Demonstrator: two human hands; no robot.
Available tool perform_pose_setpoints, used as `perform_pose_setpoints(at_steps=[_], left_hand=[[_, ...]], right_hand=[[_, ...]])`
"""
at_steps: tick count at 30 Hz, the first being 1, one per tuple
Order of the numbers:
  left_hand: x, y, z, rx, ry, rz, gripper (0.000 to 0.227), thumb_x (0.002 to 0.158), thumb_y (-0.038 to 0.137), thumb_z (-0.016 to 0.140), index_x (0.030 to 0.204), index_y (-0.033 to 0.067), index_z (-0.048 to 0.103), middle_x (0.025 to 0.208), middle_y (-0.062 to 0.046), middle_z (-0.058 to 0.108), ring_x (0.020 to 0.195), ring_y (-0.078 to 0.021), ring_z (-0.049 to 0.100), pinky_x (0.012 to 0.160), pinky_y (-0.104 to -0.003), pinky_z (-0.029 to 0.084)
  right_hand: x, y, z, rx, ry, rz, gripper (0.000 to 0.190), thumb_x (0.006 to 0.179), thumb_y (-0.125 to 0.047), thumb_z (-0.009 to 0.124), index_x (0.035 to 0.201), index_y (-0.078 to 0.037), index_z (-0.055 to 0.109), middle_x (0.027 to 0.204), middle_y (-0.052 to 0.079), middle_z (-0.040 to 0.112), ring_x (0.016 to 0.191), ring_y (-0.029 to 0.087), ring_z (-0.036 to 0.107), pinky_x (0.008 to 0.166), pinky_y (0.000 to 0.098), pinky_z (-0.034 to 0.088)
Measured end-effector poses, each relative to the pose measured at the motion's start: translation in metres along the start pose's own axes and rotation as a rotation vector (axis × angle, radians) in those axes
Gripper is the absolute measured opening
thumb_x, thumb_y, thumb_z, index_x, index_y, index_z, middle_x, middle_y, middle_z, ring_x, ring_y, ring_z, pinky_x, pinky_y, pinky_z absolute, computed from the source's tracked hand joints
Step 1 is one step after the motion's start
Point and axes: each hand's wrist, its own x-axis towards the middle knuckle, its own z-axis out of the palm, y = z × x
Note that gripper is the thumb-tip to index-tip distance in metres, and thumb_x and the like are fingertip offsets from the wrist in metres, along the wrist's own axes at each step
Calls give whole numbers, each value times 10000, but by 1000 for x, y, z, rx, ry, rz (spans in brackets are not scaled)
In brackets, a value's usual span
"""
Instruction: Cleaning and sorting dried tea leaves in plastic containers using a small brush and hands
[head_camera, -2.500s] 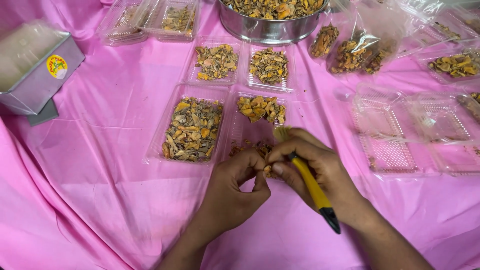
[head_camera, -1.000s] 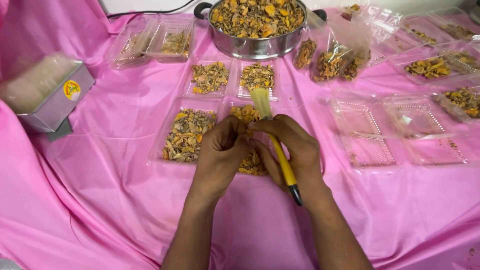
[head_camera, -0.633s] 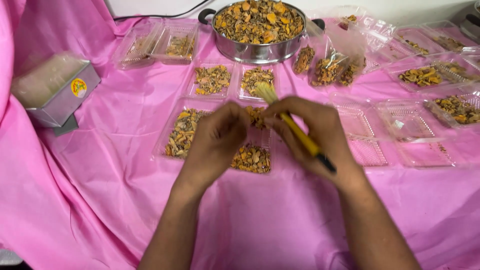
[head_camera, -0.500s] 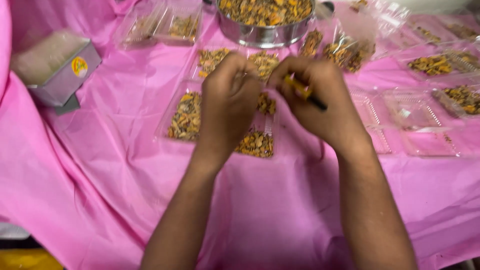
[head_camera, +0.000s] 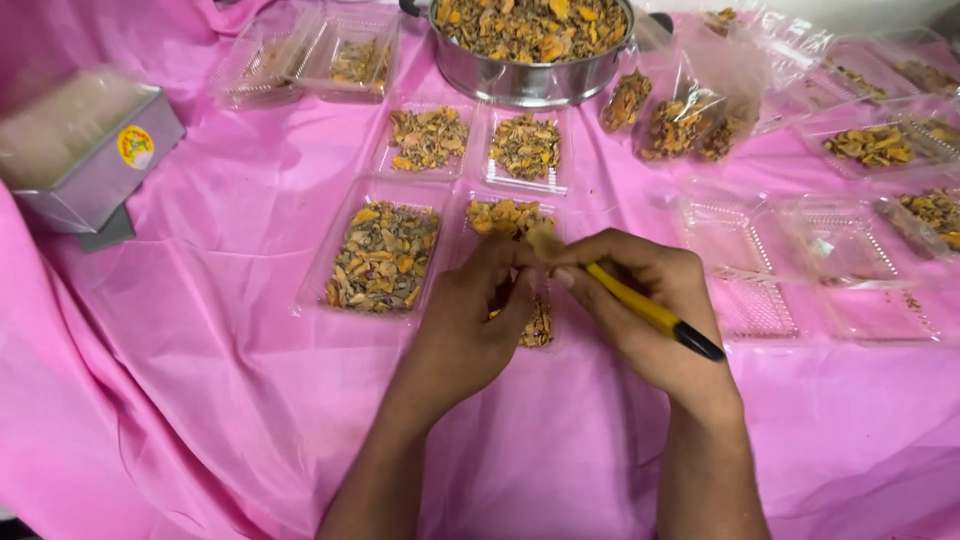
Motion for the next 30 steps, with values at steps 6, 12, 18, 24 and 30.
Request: perform_pose_setpoints(at_steps=[6, 12, 18, 24, 30], left_hand=[[-7, -4, -12, 63, -136, 53, 128, 968, 54, 544, 906, 127, 629, 734, 26, 587, 593, -91, 475, 553, -279, 386], [-10, -9, -14, -58, -162, 6, 124, 992, 13, 557, 913, 91, 612, 697, 21, 513, 576, -63, 394, 519, -253, 321], [-11, -12, -18, 103, -134, -15, 49, 930, 63, 606, 938, 102, 635, 679, 15, 586, 545, -78, 443, 514, -268, 380], [-7, -16, -19, 18, 6, -106, 207, 963, 49, 610, 796, 125, 513, 620, 37, 391, 553, -69, 333, 495, -284, 264], [-5, -26, -18, -29, 109, -92, 131, 945, -5, 583, 874, 105, 588, 629, 52, 420, 559, -46, 361, 482, -249, 299]], right_hand=[[-19, 11, 7, 146, 16, 59, 102, 911, -8, 745, 1012, -11, 741, 903, 74, 764, 809, 84, 681, 759, 189, 562], [-22, 13, 18, 178, 25, 124, 37, 929, -48, 739, 964, -58, 741, 727, 10, 675, 641, 45, 546, 613, 182, 455], [-20, 13, 24, 135, 20, 77, 59, 920, -36, 741, 978, -43, 746, 869, 34, 747, 765, 55, 644, 697, 167, 518], [-31, -2, 23, 125, 225, -256, 395, 991, -93, 624, 1302, 45, 424, 723, 90, 548, 804, 222, 749, 795, 246, 599], [-36, 8, 22, -86, -53, -80, 139, 847, -6, 650, 957, -90, 653, 636, -33, 592, 512, 41, 452, 476, 201, 351]])
